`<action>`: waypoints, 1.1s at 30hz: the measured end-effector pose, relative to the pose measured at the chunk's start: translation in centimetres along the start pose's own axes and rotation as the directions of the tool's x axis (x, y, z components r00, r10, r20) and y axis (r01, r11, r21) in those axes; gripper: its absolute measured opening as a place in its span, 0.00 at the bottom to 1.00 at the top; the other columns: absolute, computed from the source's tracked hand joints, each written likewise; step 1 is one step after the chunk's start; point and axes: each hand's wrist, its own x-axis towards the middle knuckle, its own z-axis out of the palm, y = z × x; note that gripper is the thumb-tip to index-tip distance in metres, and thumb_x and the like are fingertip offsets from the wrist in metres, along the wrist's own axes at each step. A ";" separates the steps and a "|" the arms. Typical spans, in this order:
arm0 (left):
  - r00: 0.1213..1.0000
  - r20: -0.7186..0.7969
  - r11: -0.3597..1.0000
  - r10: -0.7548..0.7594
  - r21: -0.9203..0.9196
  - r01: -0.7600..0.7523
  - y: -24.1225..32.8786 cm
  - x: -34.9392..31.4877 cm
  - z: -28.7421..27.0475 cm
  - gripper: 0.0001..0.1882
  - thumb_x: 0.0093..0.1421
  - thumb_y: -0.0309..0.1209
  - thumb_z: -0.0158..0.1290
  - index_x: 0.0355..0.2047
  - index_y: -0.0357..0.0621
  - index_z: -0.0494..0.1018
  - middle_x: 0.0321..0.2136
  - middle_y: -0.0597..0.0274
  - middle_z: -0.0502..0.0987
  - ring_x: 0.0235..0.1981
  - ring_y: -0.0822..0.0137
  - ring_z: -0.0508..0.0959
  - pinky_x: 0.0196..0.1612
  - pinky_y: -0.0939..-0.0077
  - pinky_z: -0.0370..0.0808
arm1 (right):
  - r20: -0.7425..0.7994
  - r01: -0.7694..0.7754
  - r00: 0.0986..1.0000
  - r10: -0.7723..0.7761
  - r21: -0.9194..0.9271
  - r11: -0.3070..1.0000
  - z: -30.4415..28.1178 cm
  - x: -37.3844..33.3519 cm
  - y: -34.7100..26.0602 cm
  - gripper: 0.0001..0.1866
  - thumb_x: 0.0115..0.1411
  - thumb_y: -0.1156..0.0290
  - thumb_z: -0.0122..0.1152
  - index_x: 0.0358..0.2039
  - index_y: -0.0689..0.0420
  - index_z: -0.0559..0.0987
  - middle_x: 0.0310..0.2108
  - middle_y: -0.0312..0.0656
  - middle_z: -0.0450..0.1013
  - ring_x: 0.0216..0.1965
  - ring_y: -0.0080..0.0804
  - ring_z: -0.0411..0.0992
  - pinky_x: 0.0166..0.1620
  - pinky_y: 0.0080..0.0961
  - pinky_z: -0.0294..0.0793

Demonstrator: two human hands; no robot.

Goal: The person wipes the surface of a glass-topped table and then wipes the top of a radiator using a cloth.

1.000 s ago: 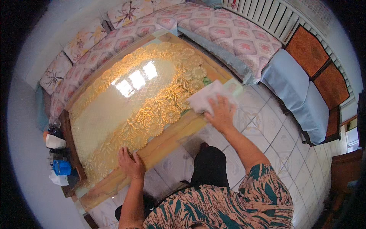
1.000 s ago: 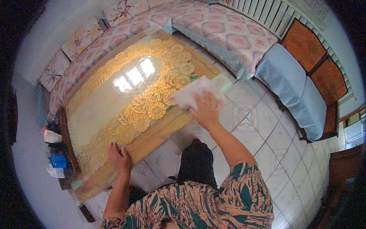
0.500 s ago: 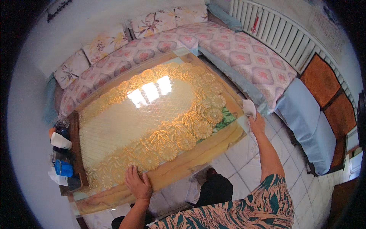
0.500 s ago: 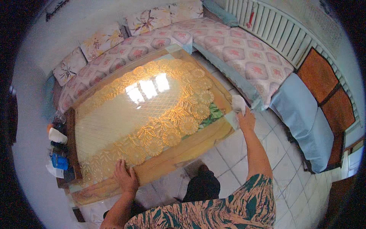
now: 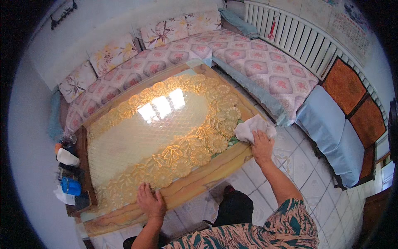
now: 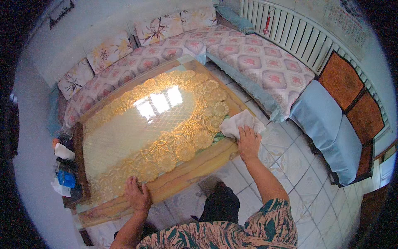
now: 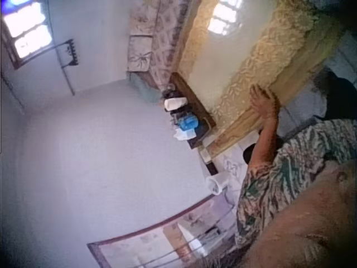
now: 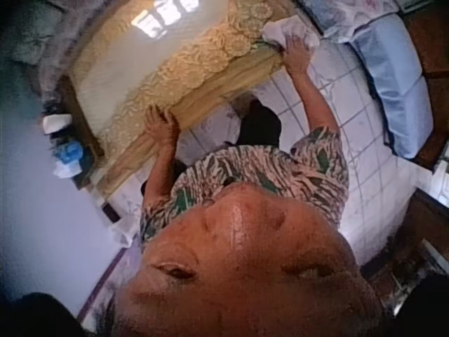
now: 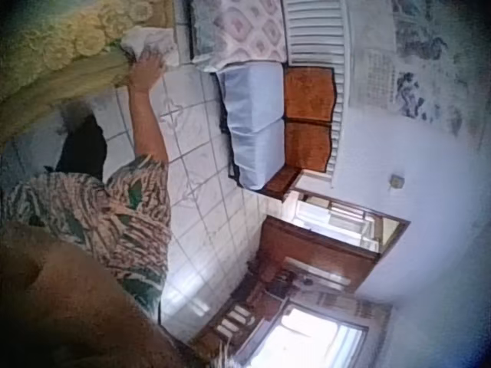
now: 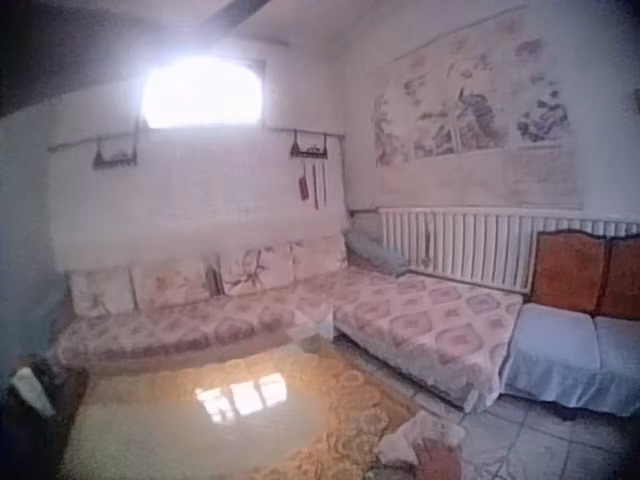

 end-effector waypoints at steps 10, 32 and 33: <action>0.998 0.003 0.998 -0.058 0.002 0.058 -0.8 0.0 -0.1 0.27 0.59 0.37 0.49 0.57 0.41 0.62 0.60 0.52 0.62 0.62 0.51 0.58 0.62 0.53 0.52 | 0.077 0.519 0.820 -0.567 0.316 0.794 -3.8 -0.9 -7.2 0.35 0.47 0.55 0.65 0.56 0.49 0.69 0.57 0.45 0.63 0.59 0.43 0.61 0.57 0.52 0.55; 0.936 0.353 1.000 -0.003 0.015 -0.003 -0.9 2.1 -1.3 0.35 0.62 0.48 0.40 0.60 0.33 0.55 0.61 0.37 0.55 0.63 0.38 0.54 0.63 0.44 0.49 | 0.235 0.092 0.964 -0.126 0.153 0.984 3.3 13.8 -5.3 0.43 0.41 0.64 0.62 0.62 0.45 0.64 0.64 0.50 0.53 0.64 0.52 0.51 0.61 0.50 0.45; 0.939 0.343 1.000 0.005 0.006 -0.007 -1.0 2.0 -1.2 0.35 0.61 0.48 0.40 0.60 0.34 0.54 0.61 0.38 0.55 0.63 0.39 0.53 0.63 0.43 0.47 | 0.256 0.083 0.960 -0.114 0.129 0.988 3.0 13.7 -5.5 0.44 0.40 0.64 0.63 0.63 0.44 0.63 0.65 0.50 0.53 0.64 0.52 0.50 0.61 0.51 0.45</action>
